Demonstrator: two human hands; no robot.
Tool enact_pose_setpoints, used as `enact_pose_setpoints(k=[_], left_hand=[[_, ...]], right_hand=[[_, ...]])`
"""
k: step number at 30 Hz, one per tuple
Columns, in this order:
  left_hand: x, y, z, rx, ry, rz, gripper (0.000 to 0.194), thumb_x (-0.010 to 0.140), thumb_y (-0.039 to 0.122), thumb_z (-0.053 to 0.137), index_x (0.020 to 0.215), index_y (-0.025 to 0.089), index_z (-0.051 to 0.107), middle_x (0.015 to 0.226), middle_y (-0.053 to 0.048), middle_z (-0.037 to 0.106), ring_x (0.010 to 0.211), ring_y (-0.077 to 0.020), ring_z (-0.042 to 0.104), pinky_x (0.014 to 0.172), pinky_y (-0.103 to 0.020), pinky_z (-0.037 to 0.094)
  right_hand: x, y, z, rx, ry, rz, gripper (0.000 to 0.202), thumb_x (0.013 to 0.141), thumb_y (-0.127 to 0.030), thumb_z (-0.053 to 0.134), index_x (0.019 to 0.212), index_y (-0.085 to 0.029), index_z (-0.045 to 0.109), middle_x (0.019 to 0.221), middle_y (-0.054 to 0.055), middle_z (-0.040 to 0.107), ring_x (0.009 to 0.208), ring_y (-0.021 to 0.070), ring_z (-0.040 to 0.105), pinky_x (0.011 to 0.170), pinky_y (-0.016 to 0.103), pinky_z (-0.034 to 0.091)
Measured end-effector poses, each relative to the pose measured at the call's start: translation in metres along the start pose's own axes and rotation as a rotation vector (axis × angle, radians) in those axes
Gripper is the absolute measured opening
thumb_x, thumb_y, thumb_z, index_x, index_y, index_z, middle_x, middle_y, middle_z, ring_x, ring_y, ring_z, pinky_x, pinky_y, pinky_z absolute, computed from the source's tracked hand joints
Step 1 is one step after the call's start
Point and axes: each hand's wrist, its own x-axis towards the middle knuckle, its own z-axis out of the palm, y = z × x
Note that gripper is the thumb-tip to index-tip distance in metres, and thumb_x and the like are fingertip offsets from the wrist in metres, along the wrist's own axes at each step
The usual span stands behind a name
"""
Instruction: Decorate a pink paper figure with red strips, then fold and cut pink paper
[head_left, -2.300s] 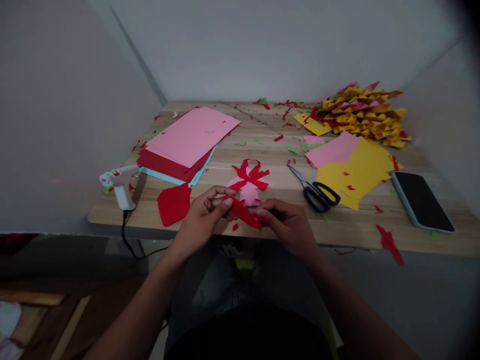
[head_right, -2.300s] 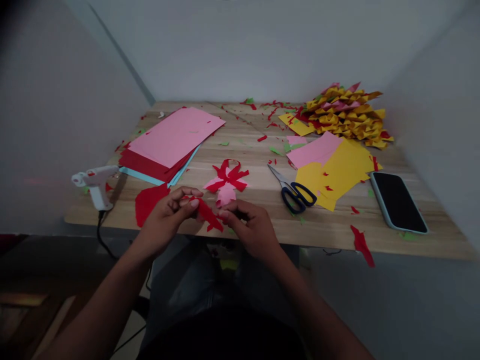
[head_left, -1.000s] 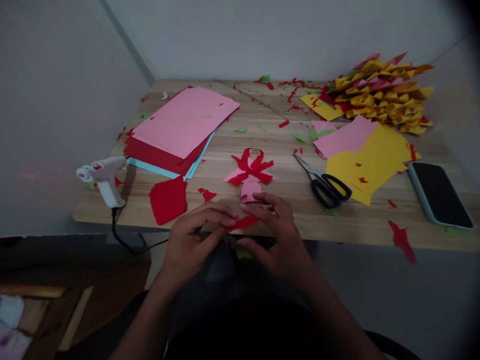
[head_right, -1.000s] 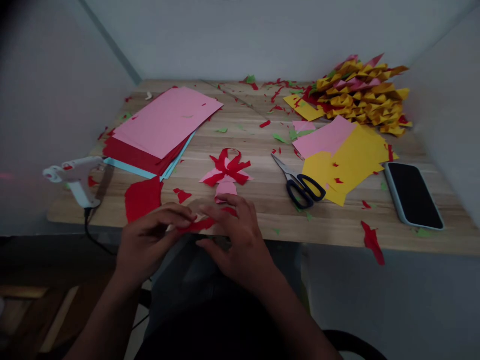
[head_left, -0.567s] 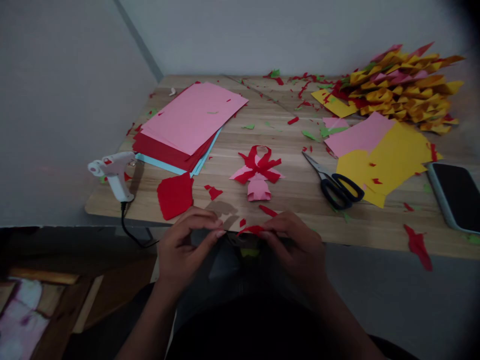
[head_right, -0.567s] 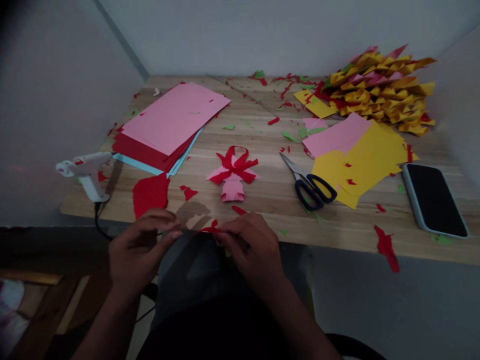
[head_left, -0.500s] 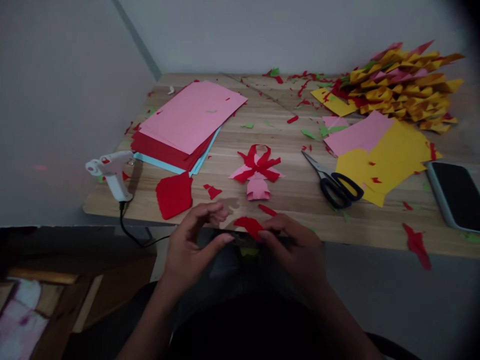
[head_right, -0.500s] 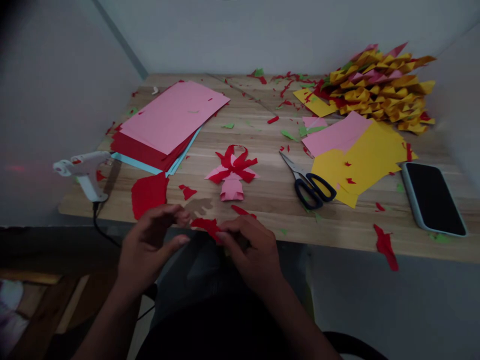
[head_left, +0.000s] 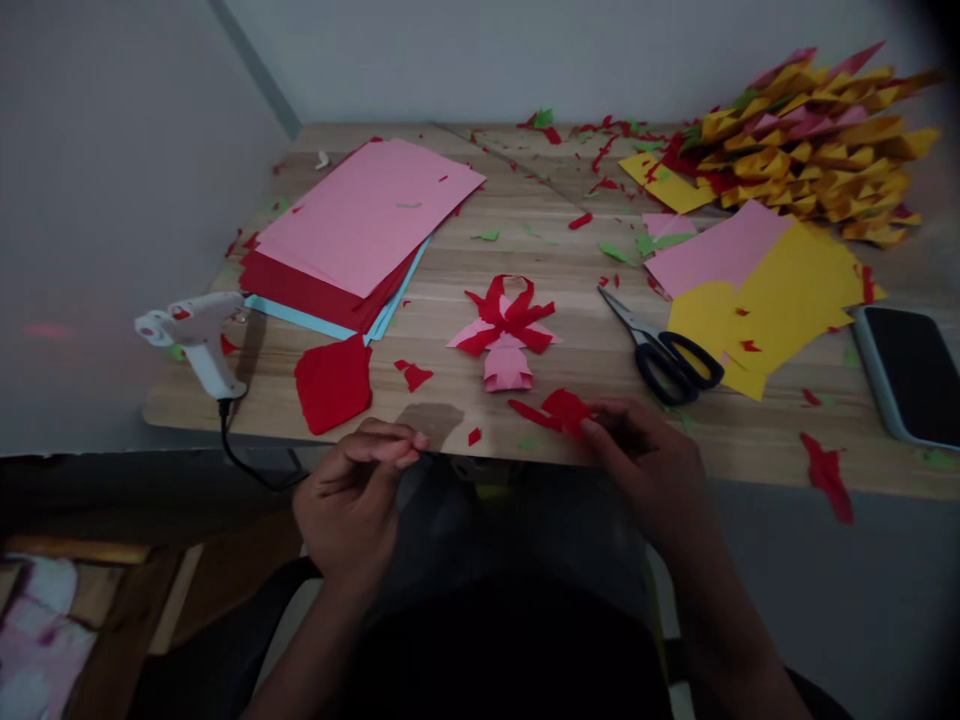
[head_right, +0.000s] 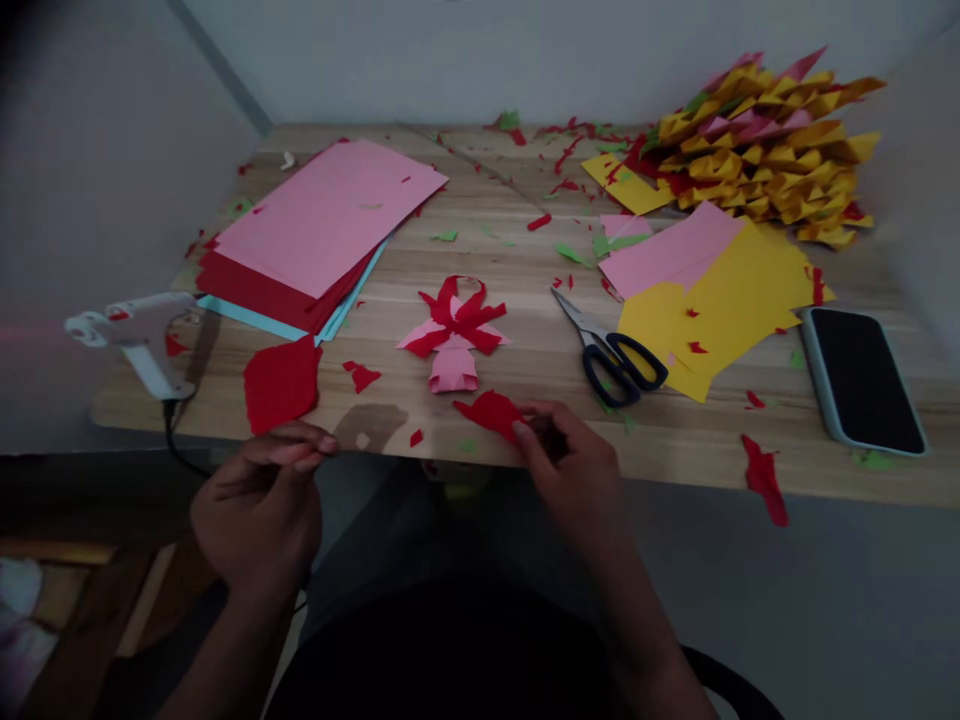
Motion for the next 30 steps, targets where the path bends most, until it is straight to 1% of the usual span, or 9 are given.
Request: enact_pose_setpoints(k=[5,10,12,16,20,22,26,28,30], left_hand=[[0.001,-0.004,0.006,-0.04,-0.103,0.052,0.018,0.08,0.01,0.077,0.072,0.021,0.064,0.075,0.004,0.07,0.071,-0.0114,0.066,0.069,-0.023,0.052],[0.0,-0.012,0.012,-0.006,-0.14,0.09,0.017,0.088,0.02,0.072,0.077,0.022,0.059,0.079,0.002,0.064,0.075,-0.0139,0.061,0.072,-0.028,0.05],[0.0,-0.014,0.009,0.061,-0.147,0.116,0.023,0.095,0.03,0.064,0.074,0.022,0.057,0.081,0.0,0.061,0.076,-0.0158,0.06,0.073,-0.031,0.05],[0.006,-0.022,-0.005,0.338,-0.238,0.108,0.039,0.098,0.041,0.056,0.065,0.021,0.055,0.083,-0.004,0.059,0.081,-0.0186,0.058,0.075,-0.033,0.048],[0.015,-0.027,-0.01,0.415,-0.206,0.044,0.017,0.087,0.031,0.072,0.086,0.023,0.057,0.092,-0.001,0.059,0.088,-0.0181,0.06,0.082,-0.031,0.048],[0.017,-0.02,0.001,0.45,-0.253,0.136,0.02,0.085,0.023,0.074,0.098,0.024,0.058,0.096,-0.001,0.061,0.092,-0.0183,0.061,0.086,-0.031,0.048],[0.004,0.003,0.049,0.449,-0.62,0.488,0.011,0.089,0.013,0.062,0.095,0.022,0.064,0.096,-0.003,0.069,0.094,-0.0193,0.063,0.087,-0.033,0.049],[-0.011,0.006,0.077,0.548,-0.729,0.509,0.014,0.093,0.019,0.059,0.103,0.021,0.068,0.11,-0.007,0.071,0.103,-0.0231,0.064,0.094,-0.039,0.049],[-0.027,0.001,0.101,0.738,-0.783,0.49,0.037,0.093,0.028,0.061,0.129,0.019,0.063,0.136,-0.013,0.063,0.124,-0.0302,0.057,0.104,-0.047,0.045]], right_hand=[[0.012,0.015,-0.007,-0.278,0.074,-0.066,0.033,0.088,-0.045,0.063,0.109,-0.022,0.073,0.081,0.006,0.073,0.07,0.0232,0.066,0.066,0.036,0.05],[0.015,0.023,-0.005,-0.45,0.234,-0.247,0.031,0.092,-0.037,0.061,0.117,-0.02,0.068,0.11,0.013,0.067,0.105,0.0309,0.062,0.091,0.048,0.05],[0.013,0.023,-0.007,-0.451,0.276,-0.296,0.027,0.093,-0.036,0.06,0.114,-0.02,0.068,0.112,0.014,0.065,0.108,0.0308,0.061,0.094,0.049,0.049],[0.007,0.023,-0.018,-0.368,0.298,-0.313,0.017,0.095,-0.033,0.06,0.105,-0.022,0.068,0.1,0.009,0.068,0.097,0.0272,0.064,0.091,0.046,0.051],[0.009,0.031,-0.035,-0.439,0.399,-0.297,0.019,0.095,-0.03,0.057,0.104,-0.02,0.069,0.1,0.012,0.067,0.099,0.0296,0.063,0.092,0.049,0.05],[0.017,0.037,-0.044,-0.501,0.431,-0.29,0.023,0.095,-0.028,0.054,0.108,-0.018,0.07,0.11,0.015,0.066,0.109,0.0319,0.061,0.097,0.052,0.047],[0.045,0.04,-0.055,-0.654,0.276,-0.241,0.028,0.092,-0.026,0.057,0.115,-0.017,0.07,0.115,0.017,0.066,0.113,0.0346,0.061,0.097,0.053,0.047],[0.061,0.036,-0.058,-0.752,0.192,-0.188,0.032,0.088,-0.028,0.063,0.118,-0.017,0.069,0.108,0.016,0.069,0.101,0.0345,0.064,0.086,0.05,0.049],[0.074,0.03,-0.062,-0.809,0.136,-0.128,0.036,0.086,-0.032,0.067,0.119,-0.018,0.067,0.101,0.015,0.07,0.09,0.032,0.066,0.077,0.045,0.048]])
